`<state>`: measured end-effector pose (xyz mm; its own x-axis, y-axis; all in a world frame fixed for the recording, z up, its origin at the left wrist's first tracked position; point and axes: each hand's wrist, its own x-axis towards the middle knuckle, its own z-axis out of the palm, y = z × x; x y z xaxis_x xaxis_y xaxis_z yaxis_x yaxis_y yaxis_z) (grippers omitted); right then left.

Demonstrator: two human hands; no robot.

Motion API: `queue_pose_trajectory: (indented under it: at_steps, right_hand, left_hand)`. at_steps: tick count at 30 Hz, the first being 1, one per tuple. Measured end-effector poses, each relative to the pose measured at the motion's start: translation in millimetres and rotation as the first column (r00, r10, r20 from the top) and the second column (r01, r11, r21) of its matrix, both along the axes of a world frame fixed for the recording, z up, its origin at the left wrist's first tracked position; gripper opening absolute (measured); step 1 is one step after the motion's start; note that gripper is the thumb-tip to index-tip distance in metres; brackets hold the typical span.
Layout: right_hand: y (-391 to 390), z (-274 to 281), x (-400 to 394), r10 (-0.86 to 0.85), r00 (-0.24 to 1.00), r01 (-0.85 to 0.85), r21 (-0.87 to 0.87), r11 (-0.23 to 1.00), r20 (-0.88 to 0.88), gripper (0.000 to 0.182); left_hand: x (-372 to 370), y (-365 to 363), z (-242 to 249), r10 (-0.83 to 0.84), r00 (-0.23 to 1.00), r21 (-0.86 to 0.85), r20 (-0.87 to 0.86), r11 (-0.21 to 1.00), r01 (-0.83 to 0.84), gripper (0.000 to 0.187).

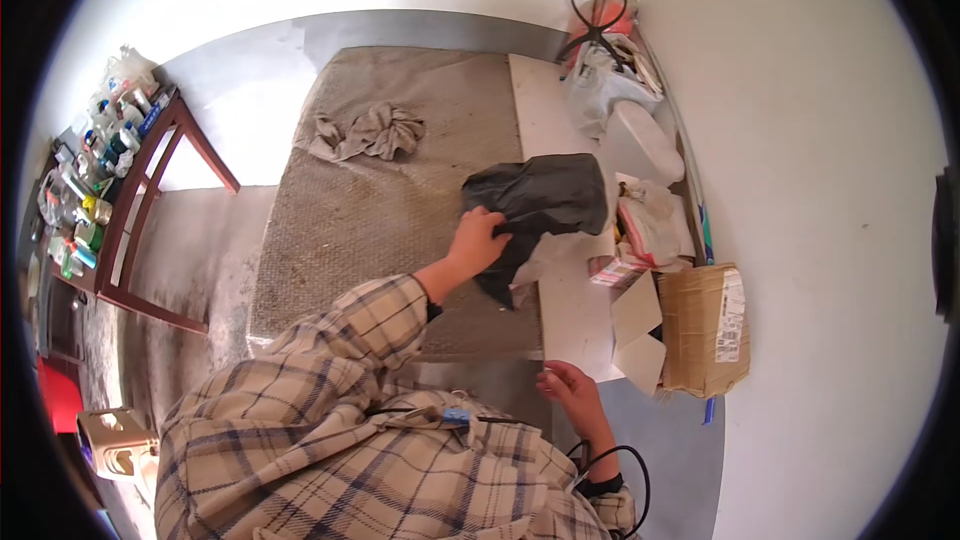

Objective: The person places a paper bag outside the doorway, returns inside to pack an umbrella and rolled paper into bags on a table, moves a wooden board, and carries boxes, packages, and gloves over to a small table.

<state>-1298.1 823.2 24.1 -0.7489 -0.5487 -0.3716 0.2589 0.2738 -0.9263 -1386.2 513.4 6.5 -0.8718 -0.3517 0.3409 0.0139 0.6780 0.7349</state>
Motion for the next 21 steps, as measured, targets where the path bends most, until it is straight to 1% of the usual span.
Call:
queue_pose_trajectory:
  at_steps: [1, 3, 4, 5, 6, 7, 9, 11, 13, 14, 15, 16, 17, 18, 19, 20, 21]
  right_hand:
    - [-0.6, 5.0, -4.3, -0.014, 1.000, 0.014, -0.002, 1.000, -0.005, 0.036]
    - [-1.8, 15.2, -10.1, -0.003, 1.000, 0.005, -0.071, 0.997, 0.016, 0.033]
    - [-1.0, 17.9, -14.5, -0.034, 0.999, 0.035, -0.073, 0.997, 0.014, 0.033]
    - [-1.5, 19.7, -18.4, -0.028, 0.999, 0.027, -0.056, 0.998, -0.016, 0.032]
    - [-2.0, 20.7, -22.4, -0.021, 0.999, 0.019, -0.040, 0.999, -0.042, 0.032]
    - [-2.5, 21.3, -26.2, -0.048, 0.998, 0.047, -0.042, 0.998, -0.036, 0.032]
    - [-4.3, 23.8, -31.1, -0.085, 0.991, 0.078, -0.079, 0.994, -0.100, 0.033]
    - [-6.8, 27.0, -36.4, -0.140, 0.985, 0.132, -0.083, 0.988, -0.100, 0.031]
    - [-10.1, 29.7, -45.1, -0.186, 0.977, 0.177, -0.087, 0.980, -0.107, 0.030]
    - [-13.1, 30.5, -50.5, -0.210, 0.968, 0.200, -0.084, 0.976, -0.138, 0.029]
    - [-17.3, 33.1, -57.1, -0.232, 0.958, 0.220, -0.082, 0.972, -0.170, 0.028]
    - [-19.9, 37.0, -66.0, -0.238, 0.956, 0.227, -0.079, 0.971, -0.174, 0.028]
    - [-23.5, 44.1, -75.3, -0.260, 0.927, 0.258, -0.046, 0.965, -0.271, 0.028]
    - [-26.5, 50.7, -85.7, -0.274, 0.890, 0.289, -0.014, 0.957, -0.365, 0.028]
    - [-29.2, 55.6, -98.2, -0.268, 0.822, 0.331, 0.037, 0.943, -0.503, 0.028]
    - [-32.1, 59.9, -113.5, -0.243, 0.738, 0.375, 0.082, 0.923, -0.630, 0.028]
    - [-35.6, 64.6, -131.1, -0.172, 0.607, 0.440, 0.148, 0.886, -0.776, 0.030]
  left_hand:
    - [0.6, -0.8, -0.2, 0.003, 1.000, 0.022, -0.013, 1.000, -0.002, 0.024]
    - [-2.3, -10.1, -13.3, 0.007, 0.994, 0.009, -0.105, 1.000, -0.006, 0.023]
    - [-7.4, -14.5, -28.1, 0.043, 0.982, 0.175, -0.183, 0.984, -0.010, 0.021]
    - [-11.1, -21.7, -40.3, 0.093, 0.965, 0.339, -0.244, 0.941, -0.005, 0.019]
    - [-9.3, -33.9, -37.0, 0.062, 0.976, 0.391, -0.208, 0.920, 0.025, 0.017]
    - [-5.6, -47.3, -29.0, 0.027, 0.985, 0.443, -0.169, 0.895, 0.051, 0.015]
    - [-0.1, -66.5, -16.8, 0.078, 0.983, 0.704, -0.169, 0.708, 0.065, 0.013]
    - [4.7, -93.7, -9.9, 0.100, 0.976, 0.888, -0.191, 0.442, 0.129, 0.015]
    - [4.7, -140.7, -21.7, -0.025, 0.955, 0.811, -0.296, 0.522, 0.265, 0.015]
    - [10.7, -166.7, -37.9, -0.037, 0.954, 0.814, -0.297, 0.512, 0.274, 0.015]
    - [19.6, -191.5, -61.3, -0.009, 0.905, 0.872, -0.425, 0.263, 0.412, 0.023]
    - [24.7, -207.5, -76.8, 0.059, 0.844, 0.846, -0.533, 0.004, 0.534, 0.034]
    - [28.4, -223.6, -82.4, 0.083, 0.825, 0.825, -0.559, -0.048, 0.564, 0.033]
    - [31.4, -234.4, -83.9, 0.097, 0.826, 0.829, -0.556, -0.015, 0.559, 0.032]
    - [33.3, -243.5, -86.3, 0.098, 0.831, 0.837, -0.547, 0.036, 0.547, 0.031]
    - [34.8, -251.3, -89.3, 0.100, 0.839, 0.845, -0.534, 0.085, 0.528, 0.030]
    - [36.0, -257.3, -90.5, 0.094, 0.852, 0.853, -0.515, 0.152, 0.499, 0.029]
